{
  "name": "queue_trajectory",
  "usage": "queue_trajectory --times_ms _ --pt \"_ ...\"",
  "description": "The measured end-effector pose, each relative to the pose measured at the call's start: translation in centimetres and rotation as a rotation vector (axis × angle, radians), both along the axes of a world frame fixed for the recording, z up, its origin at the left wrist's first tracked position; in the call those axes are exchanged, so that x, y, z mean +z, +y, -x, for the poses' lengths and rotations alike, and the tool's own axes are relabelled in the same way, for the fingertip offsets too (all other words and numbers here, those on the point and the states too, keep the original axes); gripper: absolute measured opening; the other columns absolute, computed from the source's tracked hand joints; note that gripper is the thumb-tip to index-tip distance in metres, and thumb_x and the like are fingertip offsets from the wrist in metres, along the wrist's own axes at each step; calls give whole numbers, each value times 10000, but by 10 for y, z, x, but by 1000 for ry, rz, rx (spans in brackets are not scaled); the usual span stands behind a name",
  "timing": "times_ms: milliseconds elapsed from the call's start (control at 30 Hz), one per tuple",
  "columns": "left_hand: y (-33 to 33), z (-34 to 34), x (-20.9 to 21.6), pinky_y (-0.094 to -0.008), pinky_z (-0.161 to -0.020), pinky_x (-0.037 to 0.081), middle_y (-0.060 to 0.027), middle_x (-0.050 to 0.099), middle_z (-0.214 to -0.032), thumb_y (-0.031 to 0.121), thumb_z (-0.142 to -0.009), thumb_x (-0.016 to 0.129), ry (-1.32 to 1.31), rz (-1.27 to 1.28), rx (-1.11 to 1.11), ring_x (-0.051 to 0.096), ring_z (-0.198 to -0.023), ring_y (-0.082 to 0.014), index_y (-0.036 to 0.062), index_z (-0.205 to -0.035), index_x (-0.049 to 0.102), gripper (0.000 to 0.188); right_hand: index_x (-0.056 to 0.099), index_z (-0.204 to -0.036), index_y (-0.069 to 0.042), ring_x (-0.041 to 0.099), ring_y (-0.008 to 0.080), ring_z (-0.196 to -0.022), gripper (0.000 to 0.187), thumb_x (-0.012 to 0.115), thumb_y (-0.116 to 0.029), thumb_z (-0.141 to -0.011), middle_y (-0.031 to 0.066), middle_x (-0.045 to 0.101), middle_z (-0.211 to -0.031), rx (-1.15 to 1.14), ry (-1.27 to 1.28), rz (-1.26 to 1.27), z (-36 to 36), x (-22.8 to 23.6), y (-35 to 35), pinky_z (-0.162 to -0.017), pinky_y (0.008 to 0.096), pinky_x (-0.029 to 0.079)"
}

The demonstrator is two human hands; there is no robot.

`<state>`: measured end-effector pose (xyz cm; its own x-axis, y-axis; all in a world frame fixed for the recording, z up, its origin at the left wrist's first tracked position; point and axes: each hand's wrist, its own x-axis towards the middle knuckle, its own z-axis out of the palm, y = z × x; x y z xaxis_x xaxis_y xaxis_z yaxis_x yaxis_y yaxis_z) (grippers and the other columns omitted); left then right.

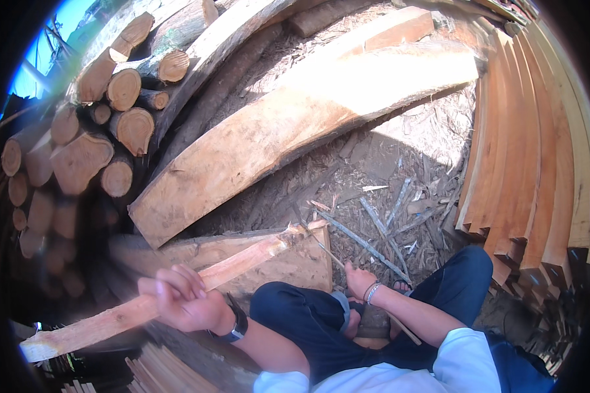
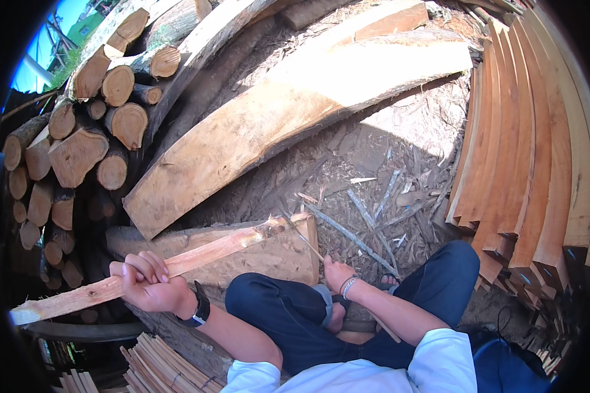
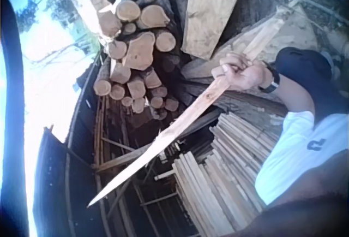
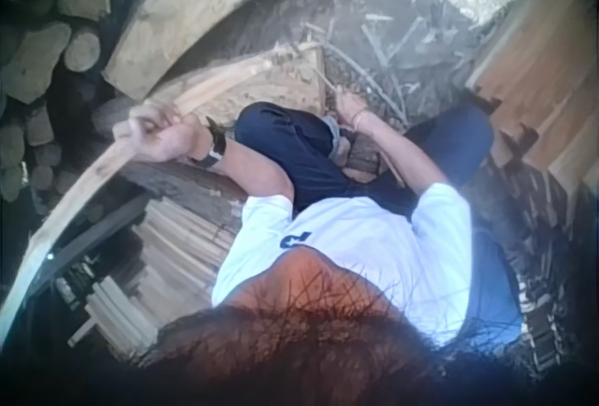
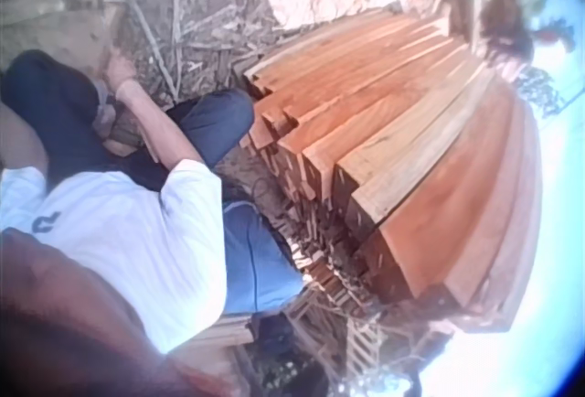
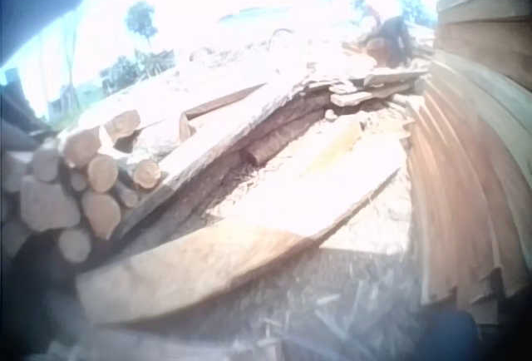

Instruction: The person carves a strip of wood by hand using a drawknife while sitting on the ground in a lumber yard.

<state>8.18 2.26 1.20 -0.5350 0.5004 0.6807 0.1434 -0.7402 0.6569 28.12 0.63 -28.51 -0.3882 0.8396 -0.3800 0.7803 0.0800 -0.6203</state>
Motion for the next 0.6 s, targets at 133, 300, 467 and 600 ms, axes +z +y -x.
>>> queue_trajectory --times_ms 133,300,467,600 --pt "3 -10 3 -198 -346 189 4 254 -479 130 -879 375 34 -6 -1 208 -372 -72 90 -733 288 174 385 -1040 10 636 410 -733 312 541 -138 -814 266 622 -751 11 -83 -25 -1 -43 -2 -654 486 519" --pt "-1 -4 -1 -202 -344 187 3 260 -478 125 -876 380 13 -12 5 203 -371 -71 88 -736 291 170 390 -1033 13 632 425 -733 281 513 -84 -800 275 620 -755 -65 46 -29 0 60 19 -656 498 516" --pt "3 -11 1 -205 -347 184 2 257 -479 122 -874 379 15 -15 -17 201 -372 -71 84 -737 293 166 389 -992 8 622 441 -737 208 468 -91 -827 289 612 -758 -21 -3 -18 -4 -6 2 -649 516 505" --pt "4 -11 3 -203 -352 187 1 255 -479 120 -870 385 38 -11 -15 202 -375 -73 85 -726 291 175 392 -996 13 622 442 -782 203 455 -88 -831 301 614 -819 14 -20 20 0 -14 9 -668 520 501"
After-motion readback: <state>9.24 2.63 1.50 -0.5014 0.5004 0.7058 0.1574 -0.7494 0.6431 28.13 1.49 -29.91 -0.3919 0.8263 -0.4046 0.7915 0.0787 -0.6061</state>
